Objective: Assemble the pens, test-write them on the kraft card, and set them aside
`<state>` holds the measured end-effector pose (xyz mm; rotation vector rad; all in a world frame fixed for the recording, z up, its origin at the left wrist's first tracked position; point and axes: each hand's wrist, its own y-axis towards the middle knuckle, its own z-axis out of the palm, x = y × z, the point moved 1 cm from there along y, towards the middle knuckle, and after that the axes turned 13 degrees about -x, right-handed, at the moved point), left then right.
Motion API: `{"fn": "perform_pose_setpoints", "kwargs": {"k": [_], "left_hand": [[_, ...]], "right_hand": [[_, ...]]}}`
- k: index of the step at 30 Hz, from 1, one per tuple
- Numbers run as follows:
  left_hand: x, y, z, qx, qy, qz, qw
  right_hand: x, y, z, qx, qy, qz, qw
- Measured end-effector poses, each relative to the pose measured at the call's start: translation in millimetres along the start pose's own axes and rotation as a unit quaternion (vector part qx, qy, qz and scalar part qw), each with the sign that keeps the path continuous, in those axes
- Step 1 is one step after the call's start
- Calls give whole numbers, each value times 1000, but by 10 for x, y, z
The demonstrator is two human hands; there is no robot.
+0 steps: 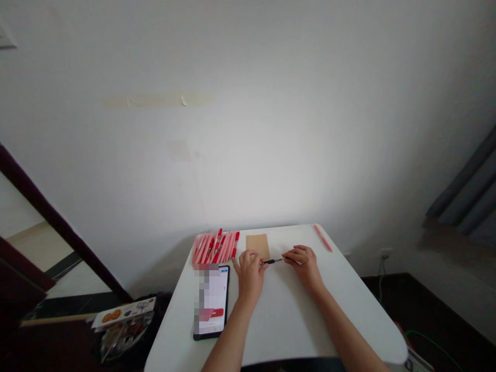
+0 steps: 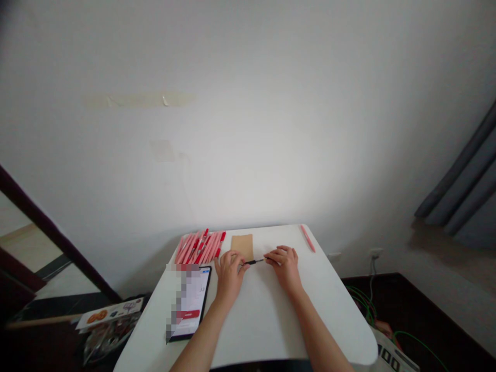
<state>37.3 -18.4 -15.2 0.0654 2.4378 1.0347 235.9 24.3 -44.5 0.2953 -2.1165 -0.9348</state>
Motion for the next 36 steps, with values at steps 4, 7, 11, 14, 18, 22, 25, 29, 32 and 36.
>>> {"fn": "perform_pose_setpoints", "kwargs": {"k": [4, 7, 11, 14, 18, 22, 25, 29, 32, 36], "left_hand": [[1, -1, 18, -7, 9, -3, 1000], [8, -1, 40, -12, 17, 0, 1000], [26, 0, 56, -30, 25, 8, 999], [35, 2, 56, -36, 28, 12, 999], [26, 0, 39, -28, 29, 3, 999], [3, -8, 19, -13, 11, -3, 1000], [-6, -9, 13, -5, 3, 4, 1000], [-10, -3, 6, 0, -8, 5, 1000], [-17, 0, -7, -1, -16, -4, 1000], [-28, 5, -24, -7, -13, -6, 1000]], "right_hand": [[7, -1, -7, 0, 5, 1, 1000], [3, 1, -9, 1, 8, -1, 1000], [-1, 9, -5, 9, 13, -13, 1000], [-1, 10, -2, 6, 12, -20, 1000], [1, 5, -2, 2, 8, -18, 1000], [3, 6, -11, 2, 3, -17, 1000], [3, 13, -16, 5, 5, -16, 1000], [14, 17, -20, 6, 5, -12, 1000], [29, 13, -23, 7, 4, -10, 1000], [38, 11, -26, 2, -1, -9, 1000]]}}
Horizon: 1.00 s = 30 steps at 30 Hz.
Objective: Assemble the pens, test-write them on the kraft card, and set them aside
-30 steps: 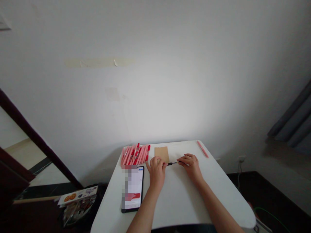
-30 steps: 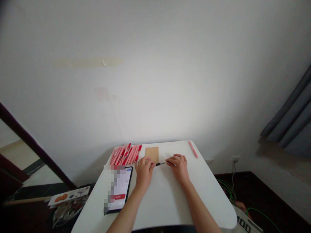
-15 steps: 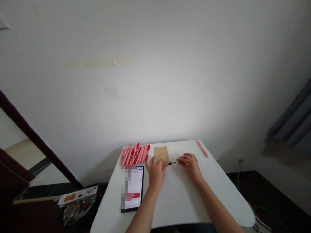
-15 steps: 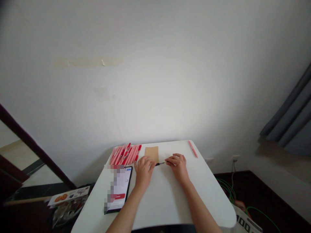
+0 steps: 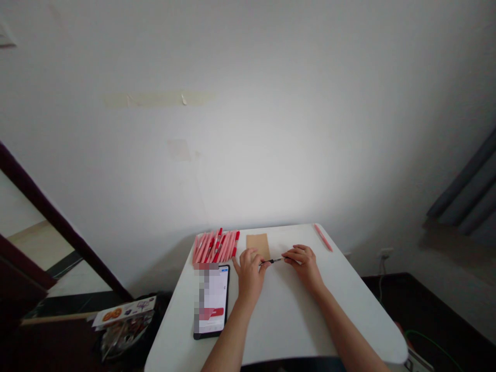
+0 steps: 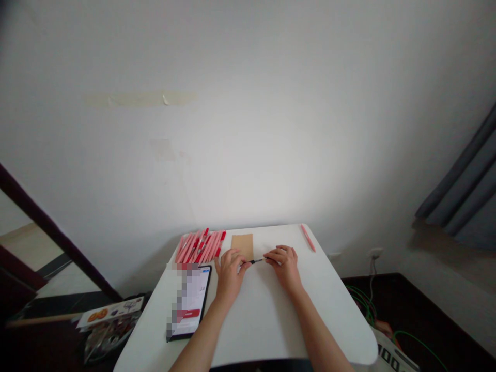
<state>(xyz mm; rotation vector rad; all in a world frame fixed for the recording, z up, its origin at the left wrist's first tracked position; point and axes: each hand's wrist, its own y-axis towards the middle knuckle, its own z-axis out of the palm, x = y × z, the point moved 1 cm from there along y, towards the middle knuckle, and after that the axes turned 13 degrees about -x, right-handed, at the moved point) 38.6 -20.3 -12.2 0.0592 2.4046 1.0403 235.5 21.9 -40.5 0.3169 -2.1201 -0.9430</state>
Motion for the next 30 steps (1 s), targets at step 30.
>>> {"fn": "perform_pose_setpoints", "kwargs": {"k": [30], "left_hand": [[82, 0, 59, -42, 48, -8, 998]], "right_hand": [[-61, 10, -42, -72, -33, 27, 997]]}}
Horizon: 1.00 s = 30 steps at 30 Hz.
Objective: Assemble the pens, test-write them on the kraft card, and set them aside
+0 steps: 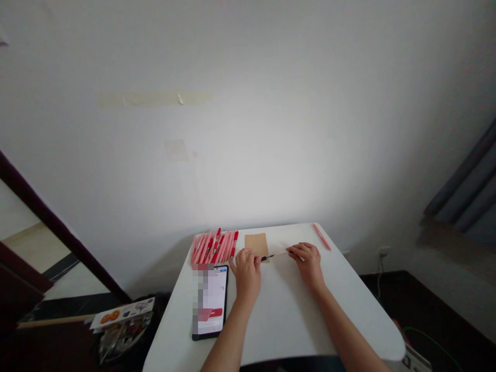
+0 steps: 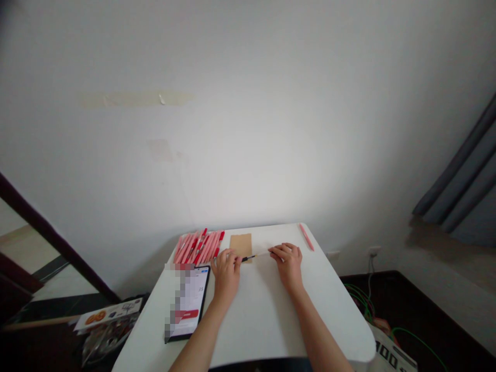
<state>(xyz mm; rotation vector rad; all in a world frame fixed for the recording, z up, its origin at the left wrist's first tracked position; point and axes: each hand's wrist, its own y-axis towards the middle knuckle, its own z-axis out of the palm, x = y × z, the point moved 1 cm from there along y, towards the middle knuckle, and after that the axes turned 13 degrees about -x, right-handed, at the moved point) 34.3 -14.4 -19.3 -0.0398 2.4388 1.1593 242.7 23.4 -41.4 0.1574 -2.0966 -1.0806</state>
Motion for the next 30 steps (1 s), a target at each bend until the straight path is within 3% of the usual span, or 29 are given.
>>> {"fn": "perform_pose_setpoints", "kwargs": {"k": [10, 20, 30], "left_hand": [[-24, 9, -52, -23, 37, -4, 999], [-27, -65, 11, 66, 24, 57, 996], [13, 34, -21, 54, 65, -2, 996]], "right_hand": [[-5, 1, -47, -37, -36, 40, 998], [-36, 20, -71, -49, -36, 45, 997], [29, 1, -88, -51, -68, 67, 994]]}}
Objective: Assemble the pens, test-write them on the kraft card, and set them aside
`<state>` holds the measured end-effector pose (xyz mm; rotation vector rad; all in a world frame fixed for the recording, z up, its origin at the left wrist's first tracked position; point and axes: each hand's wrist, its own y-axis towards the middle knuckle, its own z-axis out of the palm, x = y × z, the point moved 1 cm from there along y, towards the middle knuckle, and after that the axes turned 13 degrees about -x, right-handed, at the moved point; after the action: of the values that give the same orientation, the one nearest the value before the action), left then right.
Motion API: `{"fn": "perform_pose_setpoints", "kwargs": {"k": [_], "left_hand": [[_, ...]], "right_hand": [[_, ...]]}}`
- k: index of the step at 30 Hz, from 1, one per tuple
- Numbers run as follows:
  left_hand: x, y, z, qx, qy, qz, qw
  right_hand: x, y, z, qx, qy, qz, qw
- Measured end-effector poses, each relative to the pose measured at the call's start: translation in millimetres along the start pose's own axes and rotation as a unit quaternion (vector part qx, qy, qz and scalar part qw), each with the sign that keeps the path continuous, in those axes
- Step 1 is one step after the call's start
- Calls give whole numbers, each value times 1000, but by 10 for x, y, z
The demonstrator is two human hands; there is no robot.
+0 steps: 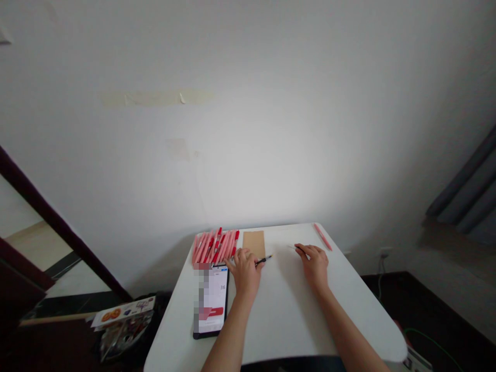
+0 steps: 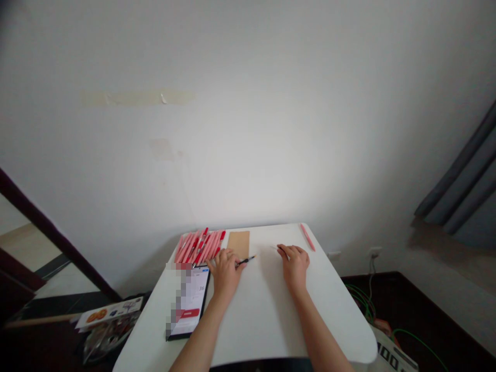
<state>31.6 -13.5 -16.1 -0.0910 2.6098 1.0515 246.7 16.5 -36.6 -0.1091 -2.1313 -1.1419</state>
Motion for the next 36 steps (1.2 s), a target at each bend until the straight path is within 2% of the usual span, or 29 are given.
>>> {"fn": "perform_pose_setpoints", "kwargs": {"k": [9, 23, 29, 36], "left_hand": [[-13, -27, 27, 17, -16, 4, 1000], [-48, -2, -52, 40, -16, -15, 999], [-44, -11, -42, 19, -16, 4, 1000], [-29, -14, -43, 5, 7, -9, 1000]], "right_hand": [[11, 21, -5, 25, -5, 19, 999], [37, 2, -7, 46, -20, 34, 998], [53, -11, -14, 59, -26, 46, 997], [49, 1, -10, 56, -24, 31, 998]]}}
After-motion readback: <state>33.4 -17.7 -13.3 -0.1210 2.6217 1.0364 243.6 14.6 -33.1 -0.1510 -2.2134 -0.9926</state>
